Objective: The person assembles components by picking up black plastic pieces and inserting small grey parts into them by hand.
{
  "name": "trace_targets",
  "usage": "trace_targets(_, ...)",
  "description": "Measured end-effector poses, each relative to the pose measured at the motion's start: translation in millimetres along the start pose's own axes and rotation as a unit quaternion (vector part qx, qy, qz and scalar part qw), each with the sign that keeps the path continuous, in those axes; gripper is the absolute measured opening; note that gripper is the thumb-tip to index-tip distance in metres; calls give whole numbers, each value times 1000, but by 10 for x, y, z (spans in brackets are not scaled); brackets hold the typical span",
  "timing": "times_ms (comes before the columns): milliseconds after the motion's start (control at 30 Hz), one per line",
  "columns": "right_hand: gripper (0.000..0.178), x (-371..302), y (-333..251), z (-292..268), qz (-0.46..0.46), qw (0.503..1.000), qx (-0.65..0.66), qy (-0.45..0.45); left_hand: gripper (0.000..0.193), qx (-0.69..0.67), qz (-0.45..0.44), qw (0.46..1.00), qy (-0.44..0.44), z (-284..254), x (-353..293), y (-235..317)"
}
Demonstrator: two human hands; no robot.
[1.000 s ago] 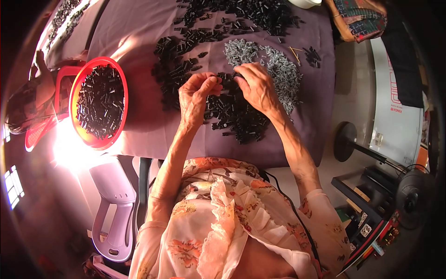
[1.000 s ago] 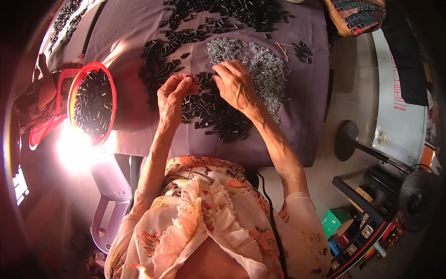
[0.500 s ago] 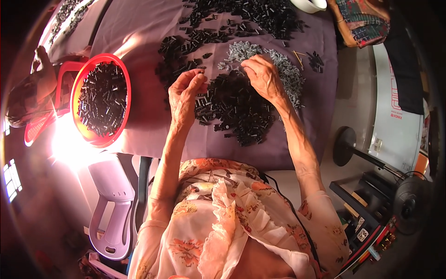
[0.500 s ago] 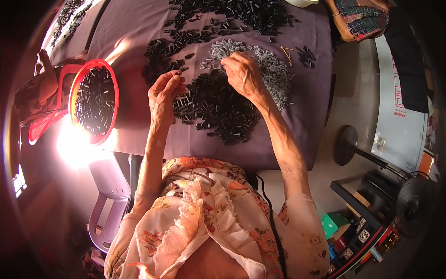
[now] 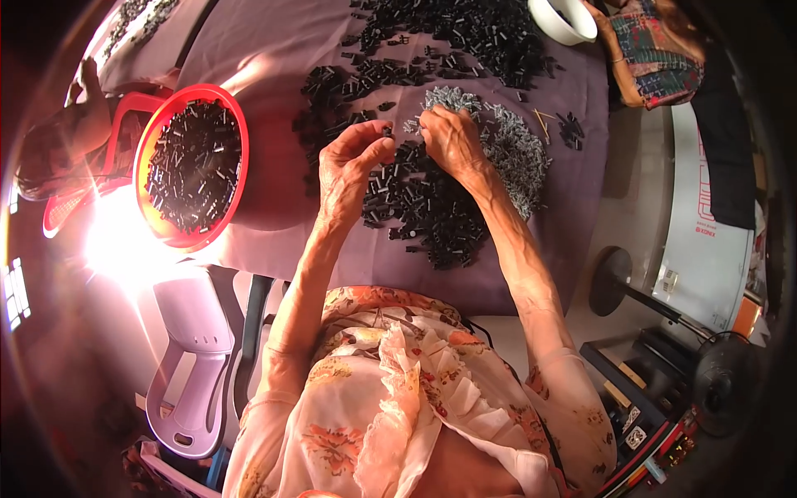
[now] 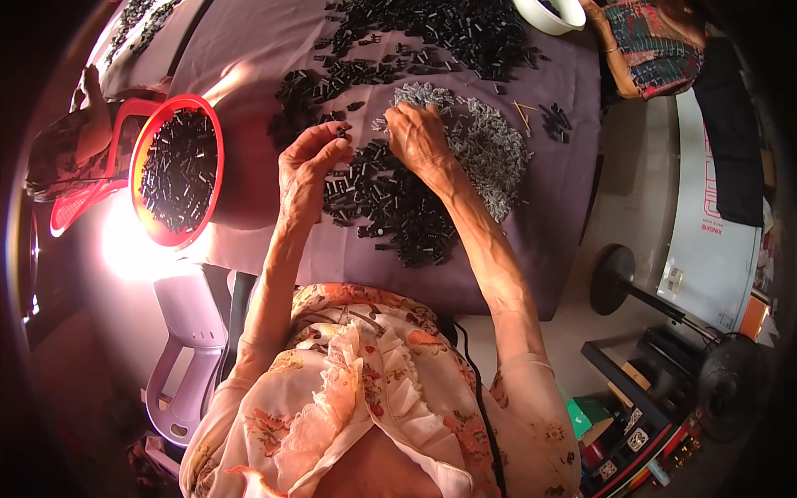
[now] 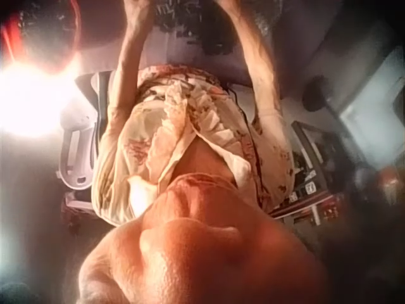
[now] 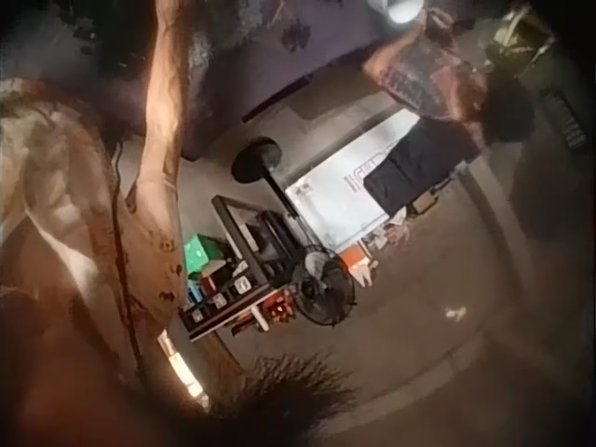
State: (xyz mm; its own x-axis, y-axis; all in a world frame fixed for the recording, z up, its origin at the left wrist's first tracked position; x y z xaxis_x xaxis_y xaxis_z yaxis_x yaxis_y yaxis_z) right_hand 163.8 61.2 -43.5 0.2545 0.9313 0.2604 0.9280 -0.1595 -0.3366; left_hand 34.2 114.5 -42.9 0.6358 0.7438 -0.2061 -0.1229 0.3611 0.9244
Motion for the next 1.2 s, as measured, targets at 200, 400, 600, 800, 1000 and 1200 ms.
trace_targets(200,7,2,46,45,7,1000,3,-7,20,-38,-3,999,-18,76,4,24)
trace_targets(400,14,-66,-10,-117,-6,1000,-1,21,19,-47,-22,998,-22,108,24,-62)
trace_targets(600,13,-94,104,-84,8,1000,4,26,18,-57,-25,998,-29,137,28,-104)
trace_targets(800,6,-85,253,-237,123,942,309,44,18,-36,-26,998,-35,177,29,-149)
trace_targets(1000,12,-126,88,-228,202,725,655,67,20,-62,-50,996,-43,322,24,-163)
trace_targets(1200,11,-156,-58,-240,169,664,724,78,21,-68,-50,994,-66,431,-8,-128)
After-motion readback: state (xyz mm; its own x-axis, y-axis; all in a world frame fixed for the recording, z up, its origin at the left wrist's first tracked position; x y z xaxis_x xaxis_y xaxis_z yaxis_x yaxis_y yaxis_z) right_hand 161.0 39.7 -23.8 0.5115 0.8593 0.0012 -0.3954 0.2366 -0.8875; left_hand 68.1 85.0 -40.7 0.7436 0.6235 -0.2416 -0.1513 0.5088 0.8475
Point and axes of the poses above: each hand's wrist, its own x-axis towards the middle knuckle, its own z-axis out of the palm, y = z × x, the point moved 10 cm from there along x, towards the middle knuckle, and after that the axes turned 1 degree about y, right-handed, at the moved point
